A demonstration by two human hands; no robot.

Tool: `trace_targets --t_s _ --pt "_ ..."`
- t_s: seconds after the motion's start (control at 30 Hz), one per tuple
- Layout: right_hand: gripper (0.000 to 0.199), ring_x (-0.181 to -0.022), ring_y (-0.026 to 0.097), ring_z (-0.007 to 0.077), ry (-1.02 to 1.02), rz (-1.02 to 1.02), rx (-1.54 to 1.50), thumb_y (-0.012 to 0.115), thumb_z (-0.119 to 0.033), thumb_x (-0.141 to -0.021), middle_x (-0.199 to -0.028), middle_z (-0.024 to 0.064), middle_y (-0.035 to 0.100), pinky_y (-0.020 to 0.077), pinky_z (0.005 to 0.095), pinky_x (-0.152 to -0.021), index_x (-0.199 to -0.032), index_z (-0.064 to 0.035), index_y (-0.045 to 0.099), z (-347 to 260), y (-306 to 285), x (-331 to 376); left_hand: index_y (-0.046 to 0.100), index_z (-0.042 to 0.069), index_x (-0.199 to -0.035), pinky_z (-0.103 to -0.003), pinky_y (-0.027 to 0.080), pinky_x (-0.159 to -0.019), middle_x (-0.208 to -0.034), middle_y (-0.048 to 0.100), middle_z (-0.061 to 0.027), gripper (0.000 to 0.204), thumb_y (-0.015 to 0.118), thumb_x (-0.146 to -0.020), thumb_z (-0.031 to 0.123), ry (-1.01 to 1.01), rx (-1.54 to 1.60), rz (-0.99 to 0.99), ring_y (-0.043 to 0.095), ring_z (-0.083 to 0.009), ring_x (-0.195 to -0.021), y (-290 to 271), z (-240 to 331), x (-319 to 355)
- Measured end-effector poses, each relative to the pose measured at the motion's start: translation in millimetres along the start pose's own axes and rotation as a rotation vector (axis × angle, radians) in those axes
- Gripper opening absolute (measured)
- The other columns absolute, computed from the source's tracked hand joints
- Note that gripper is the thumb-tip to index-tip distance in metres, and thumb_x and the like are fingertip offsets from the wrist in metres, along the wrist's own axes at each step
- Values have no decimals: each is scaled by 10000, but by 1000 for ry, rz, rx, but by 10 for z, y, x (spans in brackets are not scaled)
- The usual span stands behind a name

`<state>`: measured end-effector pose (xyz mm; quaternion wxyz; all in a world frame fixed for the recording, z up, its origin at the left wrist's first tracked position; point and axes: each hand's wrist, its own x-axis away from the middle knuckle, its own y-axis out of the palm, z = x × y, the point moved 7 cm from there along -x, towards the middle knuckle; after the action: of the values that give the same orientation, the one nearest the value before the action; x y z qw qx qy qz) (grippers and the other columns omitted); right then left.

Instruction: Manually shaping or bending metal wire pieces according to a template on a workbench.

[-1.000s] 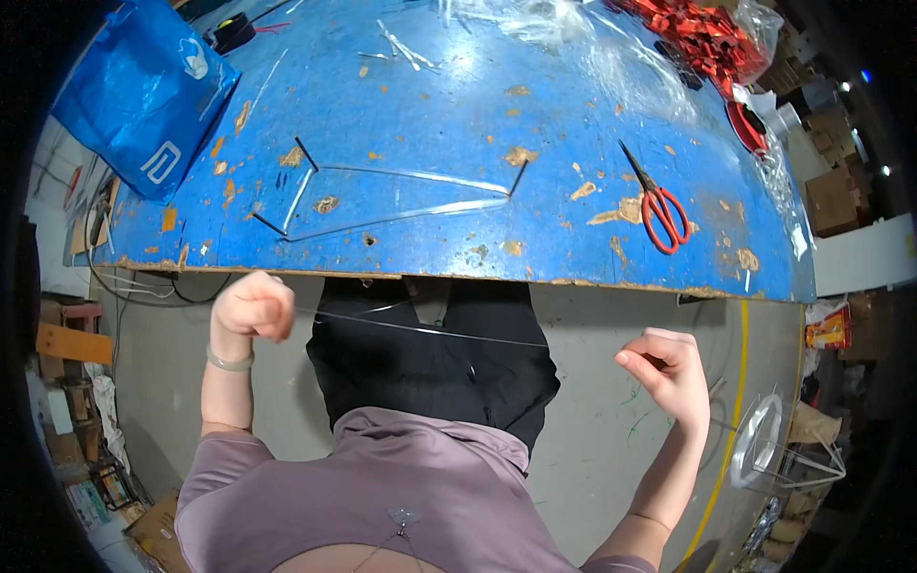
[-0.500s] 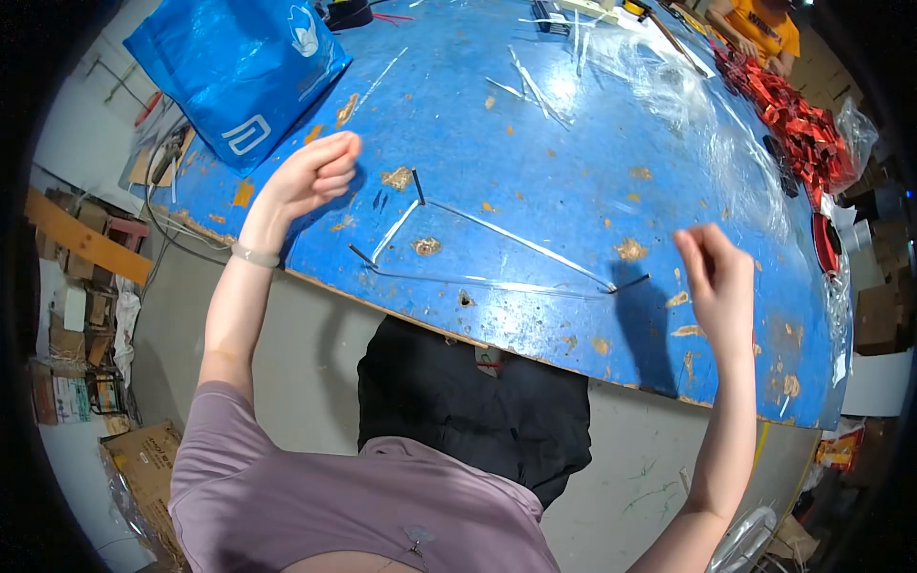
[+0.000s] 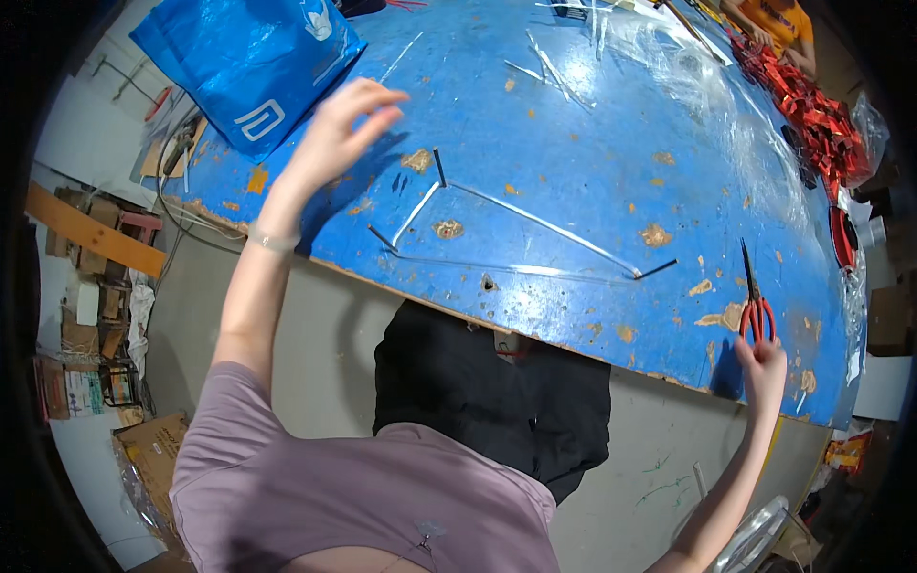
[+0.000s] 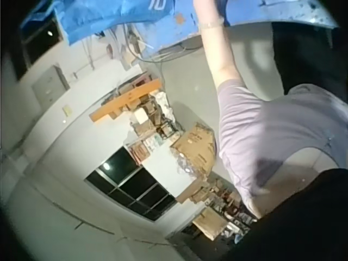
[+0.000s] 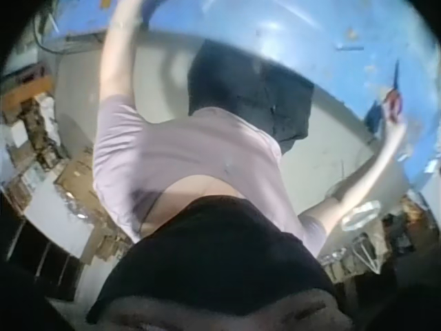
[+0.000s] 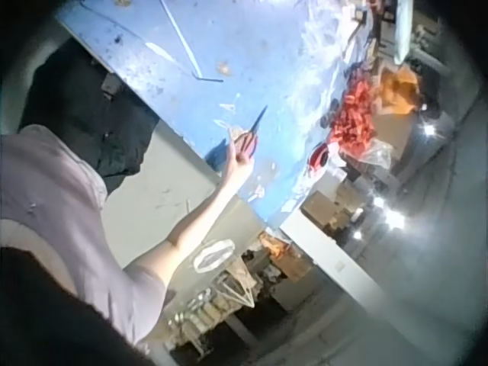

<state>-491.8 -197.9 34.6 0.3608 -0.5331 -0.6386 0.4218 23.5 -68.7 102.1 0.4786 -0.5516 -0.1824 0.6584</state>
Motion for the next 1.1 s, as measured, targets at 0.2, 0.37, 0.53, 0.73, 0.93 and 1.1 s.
trace_targets --t_s 0.2,0.37,0.53,0.73,0.93,1.1 --pt "249 -505 330 56 230 123 -226 608 -156 -771 -500 -28 376 270 227 -449 -596 -11 506 704 -253 1908 616 75 -871 -295 438 -627 -778 576 -67 145 610 -754 161 296 607 16 560 -200 -743 463 1443 245" --pt "168 -549 392 73 632 72 -369 610 -117 -778 -592 -4 484 303 214 -502 -670 2 561 694 -203 3499 568 70 -829 -366 424 -672 -793 543 -86 260 593 -704 298 553 976 -276 532 -251 -764 1726 3791 575" --pt "135 -577 415 85 605 388 -324 622 -96 -759 -596 -1 494 340 228 -530 -687 7 574 556 -363 3817 627 30 -768 -352 407 -499 -604 574 -72 365 474 -751 361 802 1163 -1286 544 -225 -567 2301 5352 1750" --pt "106 -589 439 119 154 -105 -366 632 -62 -721 -614 32 506 370 251 -562 -703 21 570 405 -216 3112 560 59 -743 -194 225 -396 -541 357 65 246 454 -853 251 -195 2022 -1689 298 -21 -458 1986 3647 1596" --pt "202 -549 389 94 -116 -210 -283 634 -138 -737 -547 0 427 295 246 -504 -646 9 529 151 -399 2193 413 43 -579 -220 247 -404 -513 347 30 324 459 -861 198 -586 1633 -1008 291 -56 -444 889 1358 1435" --pt "164 -524 406 90 -230 -67 -262 636 -134 -704 -553 22 481 302 239 -473 -676 19 582 -316 -511 1291 444 24 -641 -192 206 -356 -454 326 43 327 491 -854 266 -660 1620 -443 269 -49 -375 255 246 1339"
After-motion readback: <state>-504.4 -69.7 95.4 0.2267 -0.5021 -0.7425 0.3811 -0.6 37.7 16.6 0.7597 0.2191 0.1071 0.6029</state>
